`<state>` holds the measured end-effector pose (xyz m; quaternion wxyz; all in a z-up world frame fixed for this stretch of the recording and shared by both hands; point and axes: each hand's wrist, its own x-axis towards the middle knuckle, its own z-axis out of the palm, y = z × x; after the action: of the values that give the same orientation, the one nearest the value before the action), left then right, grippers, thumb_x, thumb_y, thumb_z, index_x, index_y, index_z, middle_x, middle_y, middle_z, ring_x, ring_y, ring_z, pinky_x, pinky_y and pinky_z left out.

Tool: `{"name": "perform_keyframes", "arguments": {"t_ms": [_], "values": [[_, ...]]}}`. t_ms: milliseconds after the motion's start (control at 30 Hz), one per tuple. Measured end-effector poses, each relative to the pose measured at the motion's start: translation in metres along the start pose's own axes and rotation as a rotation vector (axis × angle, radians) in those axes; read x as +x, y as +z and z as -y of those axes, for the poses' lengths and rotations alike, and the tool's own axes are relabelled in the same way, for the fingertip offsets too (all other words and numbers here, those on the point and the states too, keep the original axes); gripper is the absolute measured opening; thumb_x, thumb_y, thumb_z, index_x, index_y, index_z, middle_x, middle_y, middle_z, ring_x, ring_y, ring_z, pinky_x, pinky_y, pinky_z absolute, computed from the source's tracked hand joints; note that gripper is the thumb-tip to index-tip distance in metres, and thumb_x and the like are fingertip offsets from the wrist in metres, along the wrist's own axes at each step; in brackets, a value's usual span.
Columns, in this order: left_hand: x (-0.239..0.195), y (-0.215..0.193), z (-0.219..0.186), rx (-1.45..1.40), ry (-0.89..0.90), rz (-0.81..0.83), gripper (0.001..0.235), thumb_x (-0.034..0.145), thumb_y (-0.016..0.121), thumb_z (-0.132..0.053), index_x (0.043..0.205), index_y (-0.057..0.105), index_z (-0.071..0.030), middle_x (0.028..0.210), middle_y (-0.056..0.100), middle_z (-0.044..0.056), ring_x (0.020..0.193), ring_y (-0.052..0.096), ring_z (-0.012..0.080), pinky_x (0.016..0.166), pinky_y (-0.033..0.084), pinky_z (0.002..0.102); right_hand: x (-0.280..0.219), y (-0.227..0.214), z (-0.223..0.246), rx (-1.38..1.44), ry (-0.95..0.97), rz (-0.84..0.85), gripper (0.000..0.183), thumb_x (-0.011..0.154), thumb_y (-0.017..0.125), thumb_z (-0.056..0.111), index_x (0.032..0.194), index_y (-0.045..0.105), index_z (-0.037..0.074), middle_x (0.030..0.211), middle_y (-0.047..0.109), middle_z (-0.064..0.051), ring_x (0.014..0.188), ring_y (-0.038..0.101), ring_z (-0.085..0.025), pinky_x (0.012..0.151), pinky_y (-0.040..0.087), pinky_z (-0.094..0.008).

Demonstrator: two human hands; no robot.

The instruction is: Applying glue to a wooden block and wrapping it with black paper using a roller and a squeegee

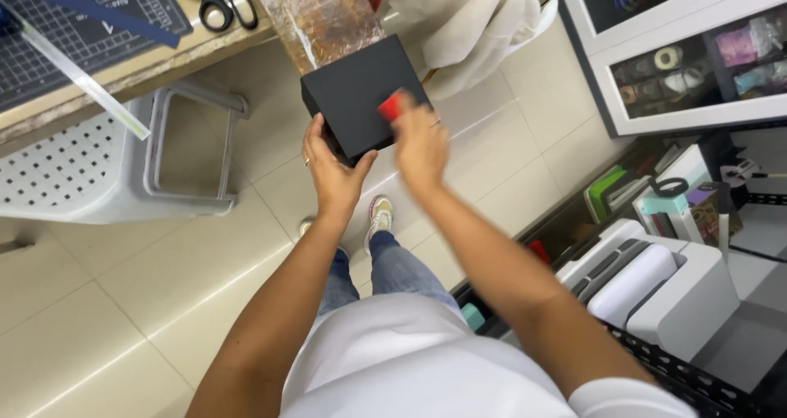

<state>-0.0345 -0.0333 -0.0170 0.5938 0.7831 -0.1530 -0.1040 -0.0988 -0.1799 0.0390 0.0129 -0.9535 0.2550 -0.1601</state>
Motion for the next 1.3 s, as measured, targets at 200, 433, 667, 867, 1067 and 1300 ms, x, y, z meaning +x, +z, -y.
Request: {"name": "perform_keyframes", "arguments": {"t_ms": [200,433,667,867,1067,1300], "values": [[-0.004,0.005,0.003,0.065,0.112,-0.115,0.107,0.072,0.100,-0.015,0.157,0.036,-0.007,0.151,0.040,0.017,0.136,0.044,0.0386,0.114,0.042,0.047,-0.007,0.002,-0.007,-0.006,-0.212,0.042,0.042,0.104,0.053,0.026,0.146,0.052,0.018,0.093,0.058,-0.004,0.087,0.059,-0.028,0.067,0.047,-0.045],[-0.003,0.016,0.020,0.022,0.074,-0.153,0.098,0.078,0.095,-0.014,0.157,0.037,-0.013,0.148,0.041,0.011,0.128,0.050,0.0317,0.090,0.061,0.036,-0.032,0.010,0.039,0.014,-0.173,-0.057,0.034,0.101,0.058,0.026,0.134,0.058,0.019,0.093,0.056,-0.005,0.085,0.056,-0.029,0.067,0.047,-0.046],[-0.008,0.012,0.004,-0.007,0.053,-0.130,0.108,0.072,0.098,-0.009,0.159,0.034,-0.012,0.147,0.038,0.011,0.126,0.050,0.0318,0.092,0.063,0.037,-0.008,0.022,-0.032,-0.074,0.002,-0.110,0.042,0.102,0.058,0.023,0.143,0.054,0.016,0.096,0.057,-0.007,0.085,0.059,-0.034,0.065,0.046,-0.050],[-0.004,0.011,0.008,0.011,0.080,-0.143,0.108,0.066,0.094,-0.001,0.157,0.037,-0.010,0.144,0.040,0.011,0.122,0.053,0.0306,0.088,0.063,0.035,-0.039,0.025,0.036,-0.008,-0.166,0.019,0.045,0.101,0.054,0.027,0.146,0.052,0.022,0.096,0.057,-0.003,0.090,0.060,-0.029,0.071,0.047,-0.046],[-0.004,0.009,-0.002,-0.007,0.044,-0.119,0.105,0.073,0.097,-0.006,0.158,0.035,-0.010,0.146,0.039,0.010,0.126,0.051,0.0297,0.093,0.061,0.037,-0.002,0.010,-0.002,-0.101,-0.048,-0.188,0.025,0.104,0.055,0.018,0.126,0.063,0.010,0.089,0.055,-0.010,0.079,0.054,-0.032,0.063,0.045,-0.047],[-0.003,0.009,0.003,0.001,0.093,-0.124,0.102,0.074,0.098,-0.010,0.156,0.036,-0.007,0.143,0.039,0.011,0.123,0.053,0.0298,0.089,0.062,0.034,-0.016,0.017,-0.008,-0.087,-0.135,-0.052,0.034,0.099,0.056,0.021,0.132,0.061,0.014,0.087,0.055,-0.005,0.079,0.056,-0.029,0.060,0.046,-0.045]]}}
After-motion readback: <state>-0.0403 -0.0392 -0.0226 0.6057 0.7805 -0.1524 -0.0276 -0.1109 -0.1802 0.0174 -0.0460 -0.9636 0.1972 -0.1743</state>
